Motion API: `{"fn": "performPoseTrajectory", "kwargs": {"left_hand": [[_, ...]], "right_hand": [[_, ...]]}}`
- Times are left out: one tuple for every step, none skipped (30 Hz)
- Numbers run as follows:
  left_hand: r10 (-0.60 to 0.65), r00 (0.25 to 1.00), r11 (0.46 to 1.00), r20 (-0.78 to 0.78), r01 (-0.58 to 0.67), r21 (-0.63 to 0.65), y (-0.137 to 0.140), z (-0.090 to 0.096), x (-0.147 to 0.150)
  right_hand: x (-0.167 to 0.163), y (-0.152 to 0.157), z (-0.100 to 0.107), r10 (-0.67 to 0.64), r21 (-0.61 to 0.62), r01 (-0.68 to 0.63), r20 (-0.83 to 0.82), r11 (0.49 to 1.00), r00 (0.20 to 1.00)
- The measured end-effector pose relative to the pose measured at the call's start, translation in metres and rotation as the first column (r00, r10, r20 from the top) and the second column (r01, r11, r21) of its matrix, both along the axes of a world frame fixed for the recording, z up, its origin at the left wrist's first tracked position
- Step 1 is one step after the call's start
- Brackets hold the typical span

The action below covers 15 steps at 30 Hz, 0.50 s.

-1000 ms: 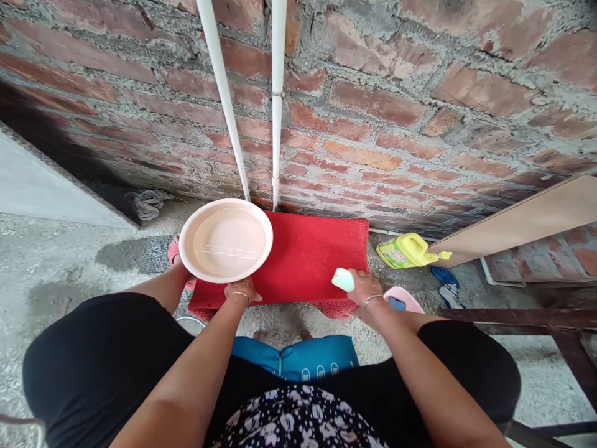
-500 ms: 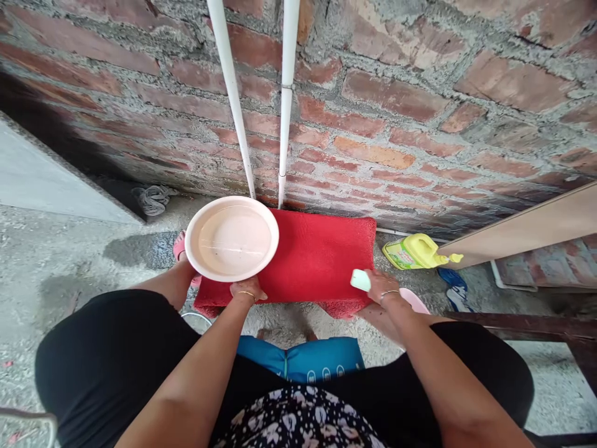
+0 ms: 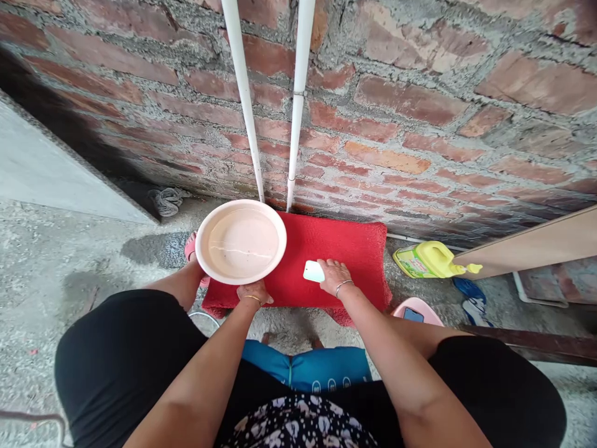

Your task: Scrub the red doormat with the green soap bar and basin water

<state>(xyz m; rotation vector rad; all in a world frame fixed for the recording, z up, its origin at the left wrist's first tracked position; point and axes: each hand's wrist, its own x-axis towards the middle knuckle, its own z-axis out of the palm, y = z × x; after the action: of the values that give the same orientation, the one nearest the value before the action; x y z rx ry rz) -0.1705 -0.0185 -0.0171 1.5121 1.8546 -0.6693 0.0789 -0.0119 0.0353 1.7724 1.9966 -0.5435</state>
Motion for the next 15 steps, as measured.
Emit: {"fn": "performPoseTrajectory", "kwargs": {"left_hand": [[0.002, 1.0, 1.0, -0.002, -0.002, -0.006, 0.0, 0.0, 0.001], [0.004, 1.0, 1.0, -0.002, -0.004, -0.01, 0.0, 0.0, 0.001], [0.007, 1.0, 1.0, 0.001, -0.007, -0.009, 0.001, 0.001, 0.002], [0.008, 1.0, 1.0, 0.006, -0.008, -0.006, 0.001, 0.002, 0.002], [0.005, 1.0, 1.0, 0.014, -0.005, -0.001, 0.001, 0.002, 0.002], [0.001, 1.0, 1.0, 0.02, -0.001, 0.003, 0.0, 0.003, 0.002], [-0.003, 1.0, 1.0, 0.024, 0.003, 0.005, 0.0, 0.003, 0.002], [-0.006, 1.0, 1.0, 0.027, 0.006, 0.004, 0.0, 0.004, 0.002], [-0.01, 1.0, 1.0, 0.026, 0.01, 0.002, 0.0, 0.004, 0.001], [-0.016, 1.0, 1.0, 0.025, 0.016, 0.001, 0.0, 0.004, 0.001], [-0.022, 1.0, 1.0, 0.022, 0.022, 0.001, 0.0, 0.004, 0.001], [-0.027, 0.999, 1.0, 0.021, 0.027, -0.001, 0.0, 0.003, 0.0], [-0.032, 0.999, 0.999, 0.019, 0.032, 0.001, 0.0, 0.003, 0.0], [-0.036, 0.999, 0.999, 0.016, 0.035, 0.006, 0.0, 0.002, 0.0], [-0.036, 0.999, 0.999, 0.015, 0.036, 0.013, 0.0, 0.002, 0.0]], "right_hand": [[0.006, 0.001, -0.002, 0.0, -0.01, 0.0, 0.003, 1.0, 1.0], [0.017, 0.0, -0.003, -0.006, -0.017, 0.006, 0.014, 1.0, 1.0], [0.033, -0.003, -0.003, -0.017, -0.022, 0.017, 0.034, 1.0, 0.999], [0.053, -0.008, -0.001, -0.035, -0.024, 0.036, 0.063, 0.999, 0.997], [0.075, -0.013, 0.001, -0.061, -0.024, 0.064, 0.102, 0.998, 0.993], [0.098, -0.019, 0.004, -0.095, -0.026, 0.1, 0.151, 0.995, 0.984], [0.119, -0.026, 0.008, -0.136, -0.029, 0.146, 0.208, 0.989, 0.968], [0.138, -0.031, 0.013, -0.182, -0.029, 0.197, 0.27, 0.98, 0.945], [0.153, -0.036, 0.018, -0.225, -0.024, 0.245, 0.324, 0.969, 0.919], [0.162, -0.04, 0.023, -0.256, -0.014, 0.28, 0.36, 0.96, 0.897], [0.165, -0.042, 0.027, -0.275, -0.004, 0.298, 0.375, 0.954, 0.885], [0.162, -0.041, 0.029, -0.278, 0.007, 0.296, 0.365, 0.955, 0.889], [0.154, -0.039, 0.031, -0.265, 0.018, 0.275, 0.334, 0.961, 0.904], [0.14, -0.034, 0.031, -0.241, 0.028, 0.243, 0.29, 0.97, 0.926], [0.122, -0.028, 0.029, -0.21, 0.04, 0.207, 0.242, 0.978, 0.947]]}}
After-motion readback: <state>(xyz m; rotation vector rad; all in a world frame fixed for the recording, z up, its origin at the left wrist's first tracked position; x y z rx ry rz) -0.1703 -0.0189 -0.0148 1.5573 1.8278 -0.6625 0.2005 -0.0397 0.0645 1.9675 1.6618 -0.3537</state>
